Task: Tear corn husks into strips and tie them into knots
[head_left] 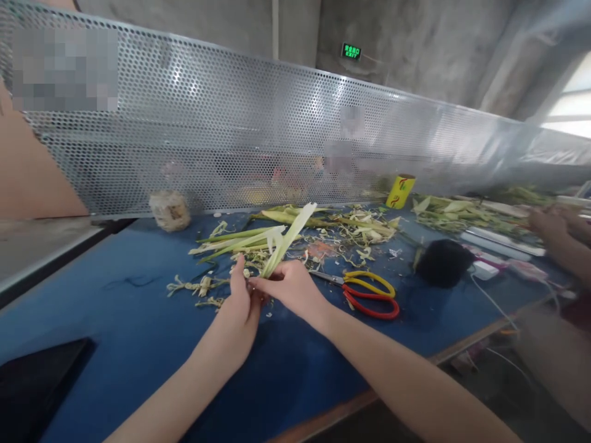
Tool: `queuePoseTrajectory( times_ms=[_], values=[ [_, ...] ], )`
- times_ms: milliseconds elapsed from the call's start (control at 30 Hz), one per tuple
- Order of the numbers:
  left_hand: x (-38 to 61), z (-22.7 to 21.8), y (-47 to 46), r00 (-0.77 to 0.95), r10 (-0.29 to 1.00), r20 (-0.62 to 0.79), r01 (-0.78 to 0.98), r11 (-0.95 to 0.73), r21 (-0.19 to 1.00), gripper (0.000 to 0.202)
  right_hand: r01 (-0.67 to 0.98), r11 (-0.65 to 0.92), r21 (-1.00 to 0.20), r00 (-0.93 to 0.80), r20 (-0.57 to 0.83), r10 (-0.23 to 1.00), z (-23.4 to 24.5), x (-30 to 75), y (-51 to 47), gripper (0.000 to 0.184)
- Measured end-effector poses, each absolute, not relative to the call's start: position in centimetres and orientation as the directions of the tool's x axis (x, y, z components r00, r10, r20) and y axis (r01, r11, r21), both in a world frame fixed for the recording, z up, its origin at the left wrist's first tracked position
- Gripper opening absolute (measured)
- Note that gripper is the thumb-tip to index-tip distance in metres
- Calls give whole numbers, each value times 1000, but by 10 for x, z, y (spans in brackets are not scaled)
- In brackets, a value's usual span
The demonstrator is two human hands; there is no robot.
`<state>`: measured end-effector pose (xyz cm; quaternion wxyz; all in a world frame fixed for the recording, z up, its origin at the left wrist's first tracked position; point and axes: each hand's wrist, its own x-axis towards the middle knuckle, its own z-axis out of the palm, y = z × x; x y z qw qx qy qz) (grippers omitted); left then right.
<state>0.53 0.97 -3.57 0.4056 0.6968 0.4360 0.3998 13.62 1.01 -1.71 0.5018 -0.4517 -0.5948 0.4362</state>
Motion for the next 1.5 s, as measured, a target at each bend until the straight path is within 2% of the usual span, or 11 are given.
queuePoseTrajectory(
  times_ms=[200,333,533,633,800,933,1033,1133,1233,1300,1500],
  values=[
    [8,-21,2,343,934,97,240,-187,953,67,29,116,-993,-180,109,978,-7,144,12,22],
    [5,-9,1,371,913,167,221,-262,939,60,-44,76,-996,-237,84,968,-1,148,10,26],
    [-1,-3,7,404,903,147,122,-213,970,50,-181,4,-983,-261,52,964,0,151,10,28],
    [-3,0,4,431,882,188,100,-254,962,50,-219,-55,-974,-285,10,958,1,153,10,28],
    [-4,4,-2,352,890,291,237,-386,892,52,-205,-63,-977,-283,-2,959,5,156,10,30],
    [-6,7,1,275,908,316,212,-378,901,55,-216,-31,-976,-287,33,958,6,161,13,24],
    [-7,9,4,219,932,288,106,-316,943,58,-242,-25,-970,-290,48,956,8,163,13,21],
    [-6,9,4,245,956,159,-33,-156,987,63,-268,-45,-962,-298,38,954,8,162,12,20],
    [-4,9,2,406,913,-24,-111,76,991,57,-271,-33,-962,-284,47,958,8,161,11,20],
    [-3,9,0,500,862,-82,-120,162,979,53,-260,5,-966,-259,74,963,8,161,10,20],
    [-6,9,4,388,921,23,-129,30,991,66,-198,92,-976,-220,136,966,7,160,9,21]
  ],
)
